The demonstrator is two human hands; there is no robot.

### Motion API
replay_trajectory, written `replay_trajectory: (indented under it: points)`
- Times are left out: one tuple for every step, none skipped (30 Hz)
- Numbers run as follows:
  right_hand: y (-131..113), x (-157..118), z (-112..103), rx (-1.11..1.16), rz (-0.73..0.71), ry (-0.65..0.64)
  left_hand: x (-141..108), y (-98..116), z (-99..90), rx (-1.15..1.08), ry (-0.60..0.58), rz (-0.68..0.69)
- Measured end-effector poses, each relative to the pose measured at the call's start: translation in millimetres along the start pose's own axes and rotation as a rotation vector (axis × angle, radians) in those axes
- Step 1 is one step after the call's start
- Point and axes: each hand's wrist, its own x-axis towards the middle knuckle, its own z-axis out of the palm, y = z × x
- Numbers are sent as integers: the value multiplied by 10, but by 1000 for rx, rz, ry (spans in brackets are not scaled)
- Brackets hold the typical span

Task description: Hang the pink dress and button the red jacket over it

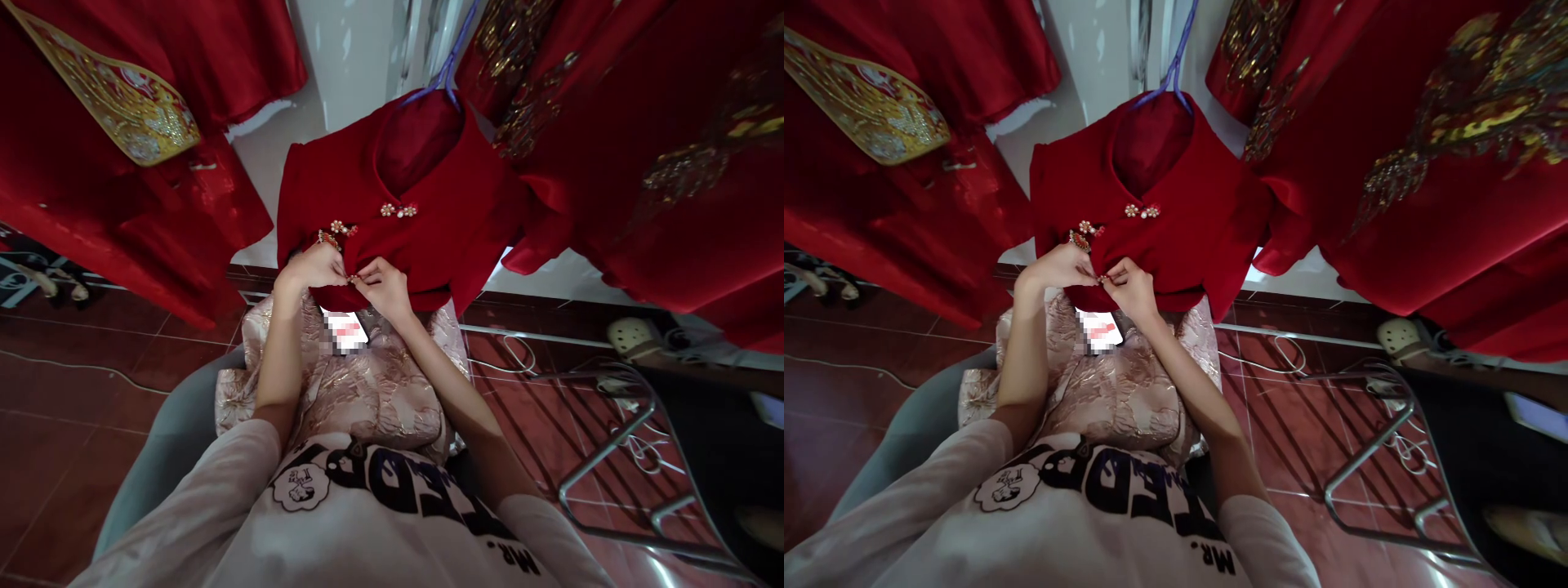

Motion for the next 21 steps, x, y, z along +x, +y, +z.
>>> replay_trajectory:
  points:
    - [5, -12, 5, -14, -7, 11, 12, -4, 13, 1, 5, 9]
    - [13, -21, 13, -22, -15, 18, 21, -10, 23, -4, 8, 13]
    - [24, -28, 23, -27, -23, 22, 29, -17, 29, -9, 6, 11]
    - [36, -32, 35, -31, -34, 24, 34, -25, 31, -14, -1, 6]
    - [50, -35, 48, -35, -47, 24, 38, -34, 30, -17, -10, -2]
    - [63, -37, 60, -41, -60, 25, 41, -43, 27, -15, -21, -11]
    - [77, -38, 69, -47, -72, 24, 45, -52, 22, -5, -32, -19]
    - [91, -39, 75, -50, -80, 22, 48, -60, 19, 9, -40, -25]
    - [105, -40, 77, -49, -83, 24, 53, -65, 17, 22, -43, -25]
    - [122, -40, 76, -47, -81, 30, 58, -69, 19, 29, -41, -20]
    - [141, -42, 70, -44, -77, 37, 62, -68, 23, 30, -35, -13]
    - [163, -45, 60, -39, -73, 41, 66, -64, 29, 21, -31, -11]
    - [189, -50, 47, -34, -68, 41, 66, -54, 35, 6, -33, -18]
    - [218, -57, 32, -29, -63, 36, 63, -39, 39, -8, -42, -34]
    - [249, -68, 15, -24, -58, 24, 56, -18, 40, -13, -54, -54]
    - [280, -82, -2, -23, -54, 12, 44, 8, 37, -4, -61, -70]
    - [309, -97, -19, -24, -53, -1, 29, 39, 31, 20, -60, -79]
    - [332, -113, -35, -30, -59, -11, 13, 73, 24, 58, -54, -84]
    - [348, -129, -49, -41, -72, -17, -4, 107, 18, 104, -44, -92]
    - [357, -143, -61, -58, -95, -16, -17, 139, 15, 151, -41, -105]
    - [358, -153, -71, -81, -126, -8, -25, 167, 18, 192, -49, -123]
